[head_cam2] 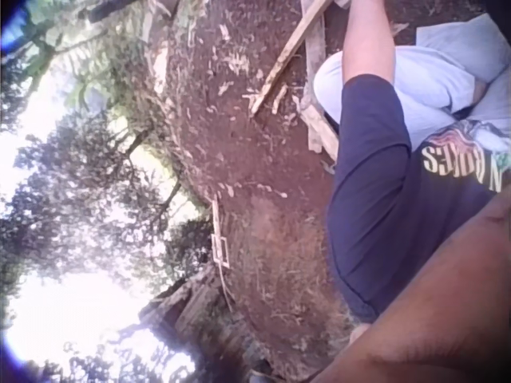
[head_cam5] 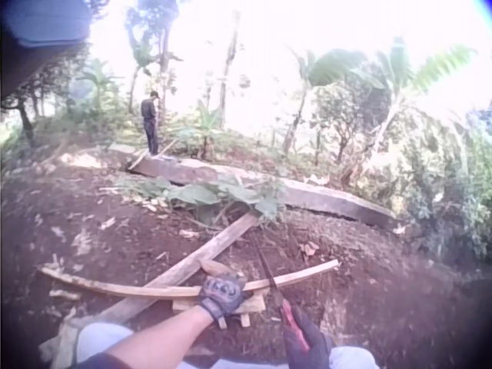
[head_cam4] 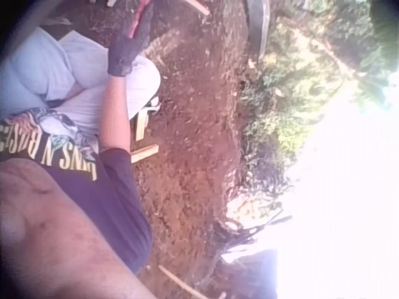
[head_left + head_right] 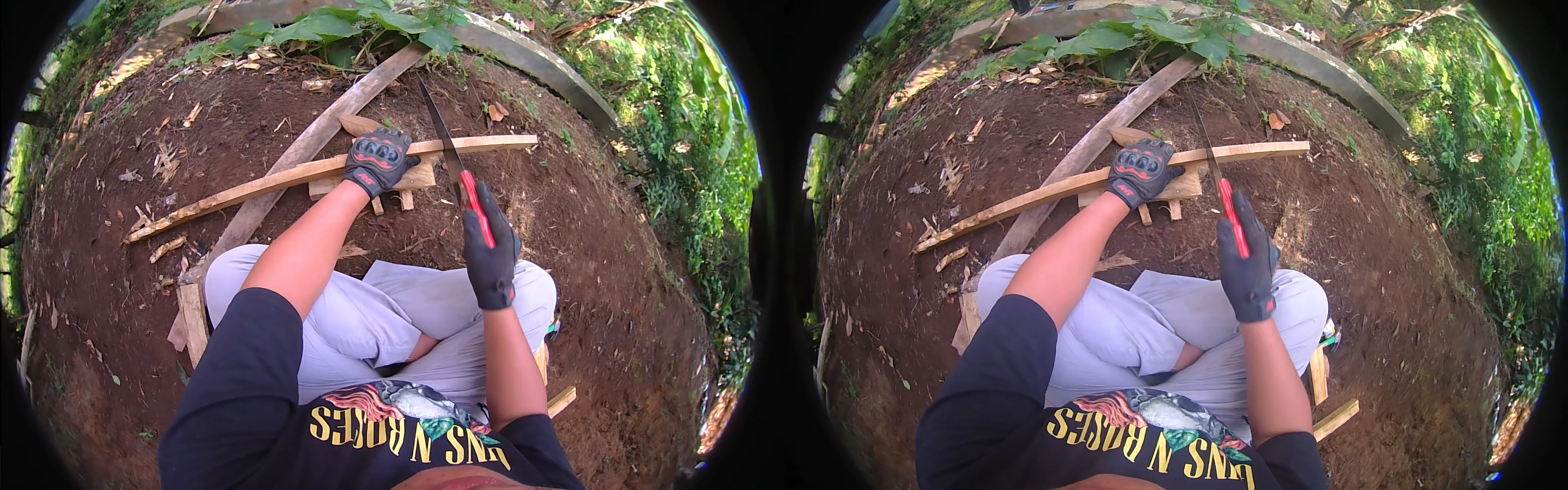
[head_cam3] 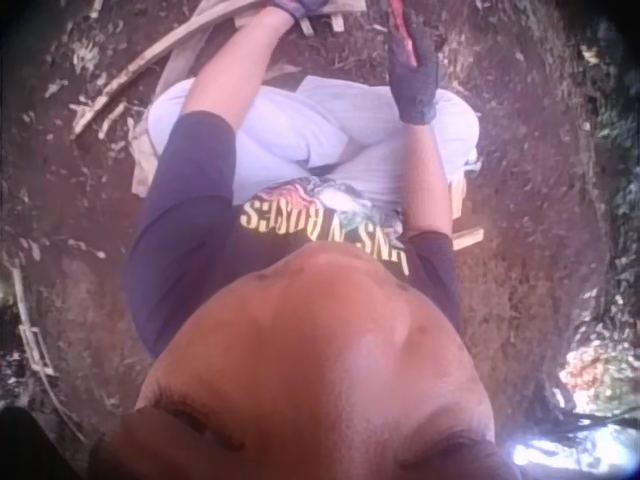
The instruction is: The person sits on the ground and uses a hand saw to cut a piece of wood resting on a makeshift support. They saw through the wood, pause to reposition the piece, and continue cutting until the task is complete.
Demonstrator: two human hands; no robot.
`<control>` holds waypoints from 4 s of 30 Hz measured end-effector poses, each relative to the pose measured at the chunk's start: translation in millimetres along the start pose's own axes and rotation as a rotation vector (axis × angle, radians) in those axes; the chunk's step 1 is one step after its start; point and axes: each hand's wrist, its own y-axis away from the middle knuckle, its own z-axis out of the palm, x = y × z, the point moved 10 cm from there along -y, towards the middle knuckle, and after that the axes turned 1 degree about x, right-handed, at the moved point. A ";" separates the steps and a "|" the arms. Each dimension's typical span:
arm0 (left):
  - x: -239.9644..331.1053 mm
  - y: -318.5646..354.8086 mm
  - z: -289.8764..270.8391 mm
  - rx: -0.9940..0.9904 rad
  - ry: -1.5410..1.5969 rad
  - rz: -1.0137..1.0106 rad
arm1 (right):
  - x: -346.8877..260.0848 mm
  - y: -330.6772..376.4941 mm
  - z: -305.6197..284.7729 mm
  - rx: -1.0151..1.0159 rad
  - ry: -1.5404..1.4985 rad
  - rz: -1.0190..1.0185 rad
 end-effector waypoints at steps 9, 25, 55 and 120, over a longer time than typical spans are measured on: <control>5.6 1.5 -2.6 0.008 -0.031 0.022 | 46.9 -88.2 77.9 0.069 -0.140 0.099; -0.1 4.6 -0.6 0.018 -0.023 0.001 | -11.8 56.7 -21.7 -0.045 -0.035 0.147; 4.5 2.6 0.2 0.030 -0.020 0.049 | 2.1 6.3 9.7 0.029 0.056 -0.049; -6.4 2.5 2.9 0.002 0.007 -0.012 | 4.5 29.0 2.2 -0.061 0.005 0.127</control>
